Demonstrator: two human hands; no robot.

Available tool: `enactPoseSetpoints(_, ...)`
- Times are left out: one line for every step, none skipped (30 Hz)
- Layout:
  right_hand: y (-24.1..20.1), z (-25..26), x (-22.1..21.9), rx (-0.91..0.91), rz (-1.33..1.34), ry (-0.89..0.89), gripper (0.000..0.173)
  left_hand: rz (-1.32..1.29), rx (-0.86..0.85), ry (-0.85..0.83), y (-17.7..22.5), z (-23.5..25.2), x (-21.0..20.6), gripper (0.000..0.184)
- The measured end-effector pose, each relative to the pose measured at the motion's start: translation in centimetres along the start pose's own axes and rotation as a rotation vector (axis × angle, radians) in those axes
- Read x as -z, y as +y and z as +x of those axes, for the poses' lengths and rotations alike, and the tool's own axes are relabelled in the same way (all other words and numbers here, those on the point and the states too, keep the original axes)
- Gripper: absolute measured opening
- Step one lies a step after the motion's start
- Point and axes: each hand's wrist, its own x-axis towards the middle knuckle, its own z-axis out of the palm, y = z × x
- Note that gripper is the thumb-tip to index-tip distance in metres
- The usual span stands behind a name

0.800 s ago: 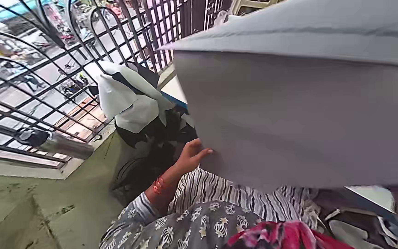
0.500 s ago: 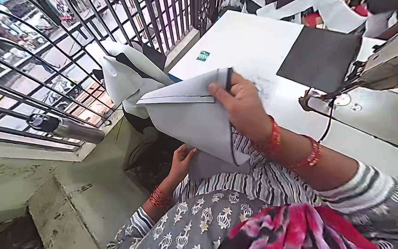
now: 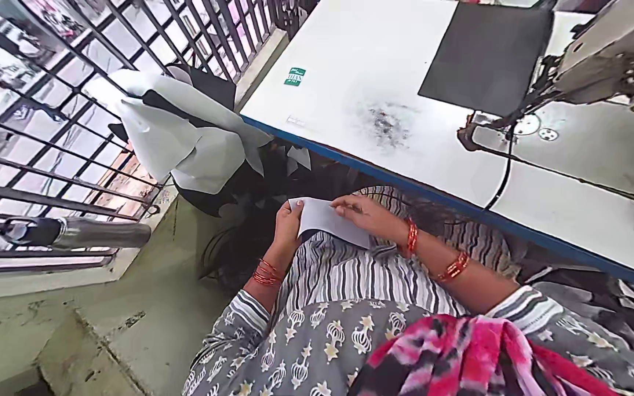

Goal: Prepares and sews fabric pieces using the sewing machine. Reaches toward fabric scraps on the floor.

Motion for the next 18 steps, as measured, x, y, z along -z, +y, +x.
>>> enactPoseSetpoints(0.3, -0.5, -0.1, 0.029, -0.019, -0.007, 0.049, 0.009, -0.005, -0.016, -0.1, 0.2, -0.6, 0.022)
enactPoseSetpoints(0.6, -1.0, -0.2, 0.041, -0.054, -0.015, 0.059, 0.020, -0.011, -0.018, -0.1, 0.3, -1.2, 0.022)
enactPoseSetpoints(0.7, -1.4, -0.3, 0.047, -0.093, -0.020, 0.067, 0.024, -0.015, -0.006, 0.0, 0.3, -1.8, 0.022)
enactPoseSetpoints(0.8, -1.7, -0.3, 0.057, -0.122, -0.017, 0.070, 0.024, -0.014, 0.010, 0.3, 0.4, -2.2, 0.022)
enactPoseSetpoints(0.8, -2.0, -0.4, 0.077, -0.149, 0.004, 0.063, 0.020, -0.011, 0.024, 0.6, 0.4, -2.6, 0.021)
enactPoseSetpoints(0.9, -2.1, -0.5, 0.103, -0.176, 0.048, 0.047, 0.018, -0.008, 0.031, 1.0, 0.4, -2.9, 0.021)
enactPoseSetpoints(1.1, -2.2, -0.5, 0.125, -0.222, 0.106, 0.035, 0.021, -0.005, 0.031, 1.4, 0.3, -3.1, 0.022)
enactPoseSetpoints(1.4, -2.2, -0.4, 0.128, -0.252, 0.140, 0.031, 0.025, 0.000, 0.027, 1.7, 0.0, -3.2, 0.022)
enactPoseSetpoints(1.6, -2.1, -0.2, 0.114, -0.262, 0.137, 0.037, 0.028, 0.003, 0.025, 1.9, -0.2, -3.4, 0.022)
enactPoseSetpoints(1.8, -2.0, -0.1, 0.100, -0.258, 0.119, 0.051, 0.023, 0.002, 0.023, 2.1, -0.5, -3.5, 0.022)
enactPoseSetpoints(1.8, -1.8, -0.1, 0.094, -0.255, 0.100, 0.066, 0.016, -0.001, 0.020, 2.3, -0.7, -3.6, 0.021)
enactPoseSetpoints(1.6, -1.7, -0.1, 0.096, -0.262, 0.077, 0.076, 0.006, -0.004, 0.017, 2.4, -0.9, -3.7, 0.021)
enactPoseSetpoints(1.4, -1.6, -0.3, 0.122, -0.285, 0.074, 0.073, -0.003, -0.012, 0.012, 2.5, -1.1, -3.7, 0.021)
enactPoseSetpoints(1.2, -1.6, -0.3, 0.156, -0.315, 0.096, 0.057, -0.006, -0.026, 0.010, 2.8, -1.2, -3.6, 0.020)
enactPoseSetpoints(1.1, -1.5, -0.3, 0.210, -0.347, 0.164, 0.040, -0.001, -0.045, 0.009, 3.1, -1.4, -3.4, 0.019)
enactPoseSetpoints(0.8, -1.3, 0.0, 0.251, -0.355, 0.218, 0.030, -0.005, -0.071, 0.004, 3.6, -1.5, -3.1, 0.018)
enactPoseSetpoints(0.2, -1.2, 0.7, 0.249, -0.335, 0.223, 0.027, -0.007, -0.103, 0.005, 4.1, -1.5, -2.8, 0.017)
enactPoseSetpoints(-0.5, -0.9, 1.6, 0.243, -0.292, 0.223, 0.024, 0.000, -0.145, -0.001, 4.7, -1.4, -2.4, 0.016)
